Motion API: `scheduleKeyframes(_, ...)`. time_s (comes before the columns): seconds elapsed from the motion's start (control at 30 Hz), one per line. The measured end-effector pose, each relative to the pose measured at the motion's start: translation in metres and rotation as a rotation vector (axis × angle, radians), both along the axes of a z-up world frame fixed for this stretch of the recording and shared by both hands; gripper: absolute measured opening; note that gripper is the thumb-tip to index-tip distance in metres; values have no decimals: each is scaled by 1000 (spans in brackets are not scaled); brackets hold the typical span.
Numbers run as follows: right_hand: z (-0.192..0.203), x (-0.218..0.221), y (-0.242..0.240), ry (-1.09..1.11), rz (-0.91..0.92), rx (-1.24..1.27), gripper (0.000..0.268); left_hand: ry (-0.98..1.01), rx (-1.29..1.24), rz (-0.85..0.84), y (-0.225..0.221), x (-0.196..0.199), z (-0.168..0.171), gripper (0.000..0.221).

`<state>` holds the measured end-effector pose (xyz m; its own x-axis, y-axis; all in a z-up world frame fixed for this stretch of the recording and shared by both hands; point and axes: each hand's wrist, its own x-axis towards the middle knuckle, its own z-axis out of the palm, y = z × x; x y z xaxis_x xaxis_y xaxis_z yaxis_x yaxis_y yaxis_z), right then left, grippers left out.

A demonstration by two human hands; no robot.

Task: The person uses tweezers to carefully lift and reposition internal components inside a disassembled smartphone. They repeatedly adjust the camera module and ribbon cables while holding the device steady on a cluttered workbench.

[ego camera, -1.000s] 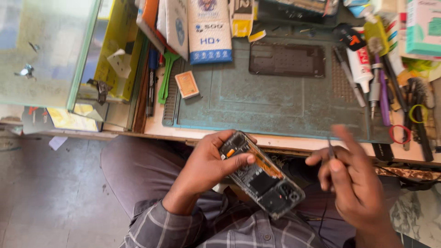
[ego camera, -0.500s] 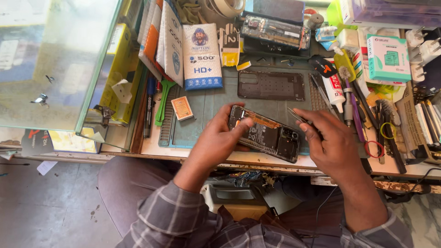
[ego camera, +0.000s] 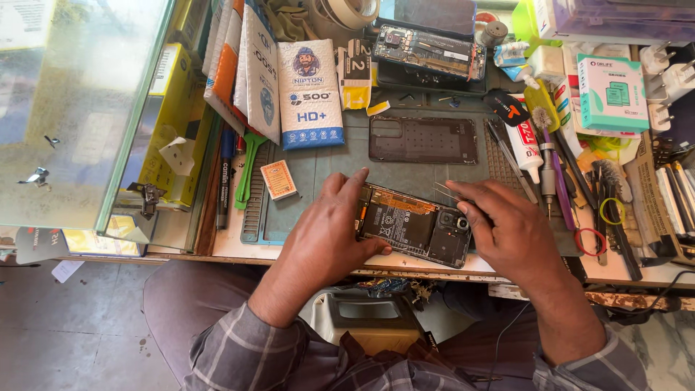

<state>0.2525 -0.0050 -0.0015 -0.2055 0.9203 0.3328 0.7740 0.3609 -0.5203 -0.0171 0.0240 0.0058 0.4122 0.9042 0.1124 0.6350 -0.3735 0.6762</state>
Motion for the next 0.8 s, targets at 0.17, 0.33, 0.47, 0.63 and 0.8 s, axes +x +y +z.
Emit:
scheduleKeyframes(0.17,-2,-7,4,-53,-23,47,32,39,4,-24,2,1,3,110)
scheduleKeyframes(0.33,2,1,4,29,-11,61,30,54,49,-11,3,2,7,106)
scheduleKeyframes(0.47,7,17,-3,-63,-55,-42,29,104,-33,-7,6,4,12,103)
scheduleKeyframes(0.63,6,32,-14,-85,-35,-79,25,87,55,-20,2,4,14,102)
scheduleKeyframes(0.8,5,36,-20,-143,-82,-110,22,122,142,-20,-7,7,16,96)
